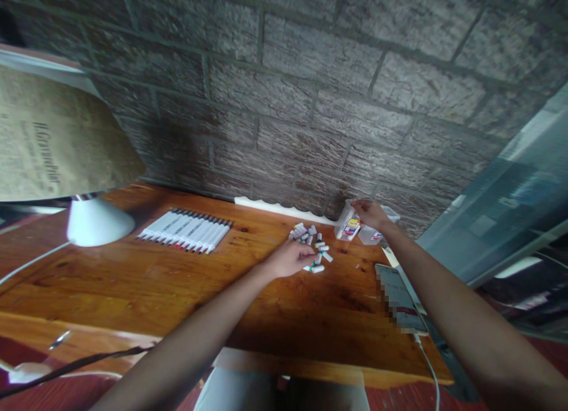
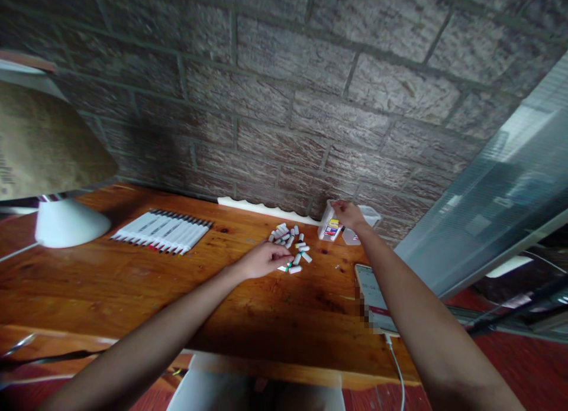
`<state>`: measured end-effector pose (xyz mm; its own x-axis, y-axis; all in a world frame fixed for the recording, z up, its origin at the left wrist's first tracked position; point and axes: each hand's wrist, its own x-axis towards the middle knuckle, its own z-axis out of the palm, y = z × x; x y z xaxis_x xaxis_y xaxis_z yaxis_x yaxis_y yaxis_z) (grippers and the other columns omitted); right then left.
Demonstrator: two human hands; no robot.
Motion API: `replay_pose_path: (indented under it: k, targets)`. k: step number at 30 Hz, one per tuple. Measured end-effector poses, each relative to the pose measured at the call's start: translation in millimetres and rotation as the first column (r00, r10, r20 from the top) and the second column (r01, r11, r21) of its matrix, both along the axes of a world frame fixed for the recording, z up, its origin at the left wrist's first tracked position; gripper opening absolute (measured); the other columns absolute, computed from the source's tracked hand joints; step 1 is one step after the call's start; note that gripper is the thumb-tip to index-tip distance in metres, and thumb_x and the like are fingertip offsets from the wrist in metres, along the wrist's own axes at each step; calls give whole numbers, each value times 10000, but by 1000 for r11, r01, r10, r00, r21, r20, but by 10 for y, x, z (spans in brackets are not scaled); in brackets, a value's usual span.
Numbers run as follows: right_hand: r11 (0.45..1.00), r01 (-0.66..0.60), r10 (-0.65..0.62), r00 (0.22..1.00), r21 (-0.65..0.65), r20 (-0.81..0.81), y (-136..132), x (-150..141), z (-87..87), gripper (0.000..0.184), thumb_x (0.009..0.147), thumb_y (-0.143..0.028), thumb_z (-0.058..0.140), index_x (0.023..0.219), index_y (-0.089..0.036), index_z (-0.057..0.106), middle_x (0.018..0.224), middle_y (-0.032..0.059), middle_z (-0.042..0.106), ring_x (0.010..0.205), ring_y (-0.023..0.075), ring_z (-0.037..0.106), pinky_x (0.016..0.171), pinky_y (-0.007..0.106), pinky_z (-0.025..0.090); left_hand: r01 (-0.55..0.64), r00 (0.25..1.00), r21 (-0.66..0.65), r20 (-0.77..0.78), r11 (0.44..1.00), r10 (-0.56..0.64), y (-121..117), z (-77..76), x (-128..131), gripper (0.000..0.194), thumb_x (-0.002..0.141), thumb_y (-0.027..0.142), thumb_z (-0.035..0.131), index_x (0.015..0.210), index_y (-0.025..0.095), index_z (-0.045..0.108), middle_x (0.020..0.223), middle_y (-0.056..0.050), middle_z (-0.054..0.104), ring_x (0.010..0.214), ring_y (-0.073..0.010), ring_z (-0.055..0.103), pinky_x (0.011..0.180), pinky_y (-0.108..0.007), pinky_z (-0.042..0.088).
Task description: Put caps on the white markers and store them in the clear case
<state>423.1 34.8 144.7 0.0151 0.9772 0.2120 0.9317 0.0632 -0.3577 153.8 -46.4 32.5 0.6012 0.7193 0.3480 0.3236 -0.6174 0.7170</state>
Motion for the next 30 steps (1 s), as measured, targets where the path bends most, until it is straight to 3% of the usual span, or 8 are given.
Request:
replay_pose_path:
  k: [4, 7, 11, 14, 20, 24, 27, 30]
  targets:
    - [999, 5, -6, 999, 33, 40, -25, -21, 44, 365, 961, -396, 431, 875, -180, 712, 527, 2, 628, 569, 159, 634, 595, 232, 403, -12, 1000, 34, -21, 999, 13, 6, -5, -9, 412, 912, 482, 517, 884, 143, 748, 647, 4, 613, 600, -96, 457, 564, -215, 277]
    - [995, 14, -19, 999, 102, 50, -77, -18, 83, 372, 954, -413, 431, 934, -182, 723, 611, 30, 680, 652, 180, 662, 651, 250, 416, -24, 999, 50, -27, 998, 26, 8, -5, -10, 409, 914, 476, 517, 880, 142, 751, 628, 4, 607, 583, -96, 447, 558, -220, 273]
    - [909, 87, -5, 980, 406, -198, -259, -59, -3, 419, 937, -471, 430, 954, -175, 725, 839, 78, 749, 723, 192, 676, 679, 268, 444, -41, 998, 99, -47, 994, 46, 8, 25, -33, 366, 913, 449, 526, 882, 160, 749, 674, -2, 634, 621, -105, 488, 575, -217, 296]
    - [839, 177, 49, 917, 514, -396, -466, -201, -274, 531, 932, -555, 384, 826, -151, 711, 801, 104, 737, 699, 196, 666, 637, 267, 452, -97, 990, 160, -82, 982, 111, 16, 43, -76, 381, 922, 459, 502, 853, 170, 741, 678, -4, 635, 621, -108, 491, 579, -220, 301]
    - [857, 152, 65, 916, 492, -397, -691, -493, -1013, 531, 896, -587, 423, 678, -161, 653, 681, 92, 683, 612, 175, 609, 612, 268, 425, -209, 953, 183, -183, 961, 242, 31, 52, -155, 363, 930, 448, 470, 861, 188, 713, 701, -12, 671, 631, -126, 549, 613, -225, 353]
    - [896, 99, 82, 921, 433, -380, -736, -462, -1211, 518, 890, -586, 436, 748, -163, 700, 672, 82, 680, 617, 173, 613, 628, 268, 417, -445, 799, 245, -326, 861, 505, 22, 121, -198, 358, 938, 441, 434, 863, 216, 702, 811, -53, 716, 782, -182, 638, 767, -280, 419]
    - [908, 140, 47, 902, 394, -429, -771, -401, -1224, 486, 881, -573, 467, 797, -167, 721, 702, 84, 701, 643, 184, 640, 639, 269, 422, -625, 594, 299, -417, 721, 688, 41, 174, -291, 319, 924, 438, 454, 993, 226, 683, 983, -87, 723, 976, -253, 639, 962, -446, 395]
    - [911, 179, 8, 893, 372, -450, -801, -391, -1202, 464, 873, -556, 480, 797, -171, 727, 741, 95, 718, 672, 199, 658, 651, 277, 431, -753, 409, 283, -507, 594, 759, 80, 201, -448, 372, 893, 437, 502, 1157, 204, 624, 1208, -155, 652, 1183, -344, 542, 1034, -631, 297]
